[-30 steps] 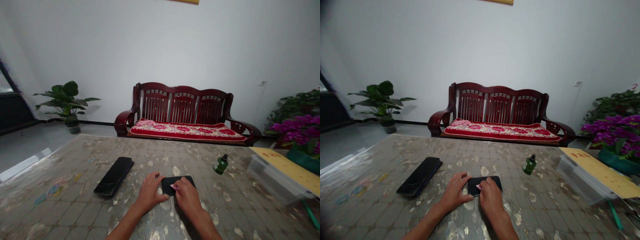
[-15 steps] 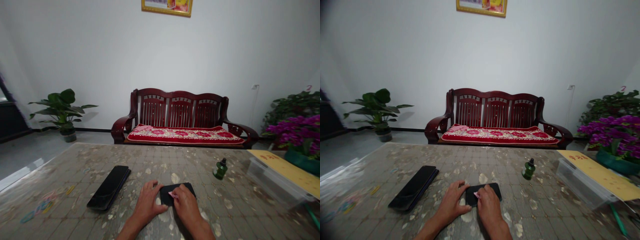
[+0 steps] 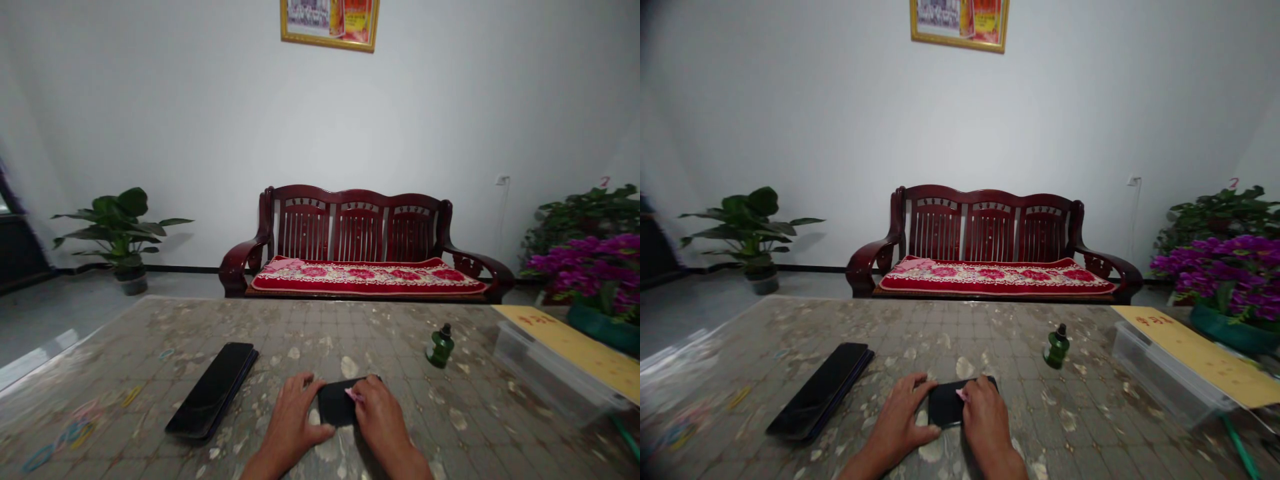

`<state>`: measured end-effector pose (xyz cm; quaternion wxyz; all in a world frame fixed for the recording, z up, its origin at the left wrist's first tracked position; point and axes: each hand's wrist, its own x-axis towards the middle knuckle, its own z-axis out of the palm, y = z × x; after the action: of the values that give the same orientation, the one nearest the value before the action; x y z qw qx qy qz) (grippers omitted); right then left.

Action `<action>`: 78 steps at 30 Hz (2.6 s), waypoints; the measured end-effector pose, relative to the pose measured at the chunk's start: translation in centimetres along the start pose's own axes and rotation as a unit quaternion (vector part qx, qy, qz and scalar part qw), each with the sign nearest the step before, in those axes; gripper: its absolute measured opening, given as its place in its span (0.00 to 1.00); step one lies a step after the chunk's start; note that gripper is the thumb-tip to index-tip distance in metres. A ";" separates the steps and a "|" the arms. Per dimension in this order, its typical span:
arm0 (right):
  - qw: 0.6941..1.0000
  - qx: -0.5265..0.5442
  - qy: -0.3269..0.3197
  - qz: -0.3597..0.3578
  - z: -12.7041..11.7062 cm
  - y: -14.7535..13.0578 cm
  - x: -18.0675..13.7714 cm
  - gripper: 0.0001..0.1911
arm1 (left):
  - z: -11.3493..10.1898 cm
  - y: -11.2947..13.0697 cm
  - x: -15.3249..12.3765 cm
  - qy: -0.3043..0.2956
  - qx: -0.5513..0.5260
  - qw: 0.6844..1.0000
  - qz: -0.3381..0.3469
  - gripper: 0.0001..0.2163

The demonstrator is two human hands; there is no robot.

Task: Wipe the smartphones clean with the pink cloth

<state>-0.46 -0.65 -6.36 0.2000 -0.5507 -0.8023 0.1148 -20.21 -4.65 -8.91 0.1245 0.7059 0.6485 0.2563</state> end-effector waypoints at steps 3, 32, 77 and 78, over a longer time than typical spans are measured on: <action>0.999 -0.009 0.023 0.038 -0.6 1.4 0.7 0.14 | -0.3 0.3 0.0 -0.009 0.000 1.000 -0.006 0.32; 0.998 -0.037 0.020 0.054 -0.9 1.2 1.3 0.12 | 0.1 -0.2 0.0 0.014 0.008 1.000 0.019 0.31; 0.981 0.178 0.045 0.057 0.2 1.7 1.1 0.12 | -0.4 0.7 -0.5 0.035 0.064 0.997 -0.030 0.29; 0.979 0.193 0.047 0.054 0.5 2.0 1.8 0.12 | -0.4 0.9 -0.7 0.033 0.072 0.996 -0.030 0.29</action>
<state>0.46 1.77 -7.24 0.3328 -0.5495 -0.7237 0.2520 -19.65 -5.52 -8.19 0.0595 0.6845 0.6898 0.2280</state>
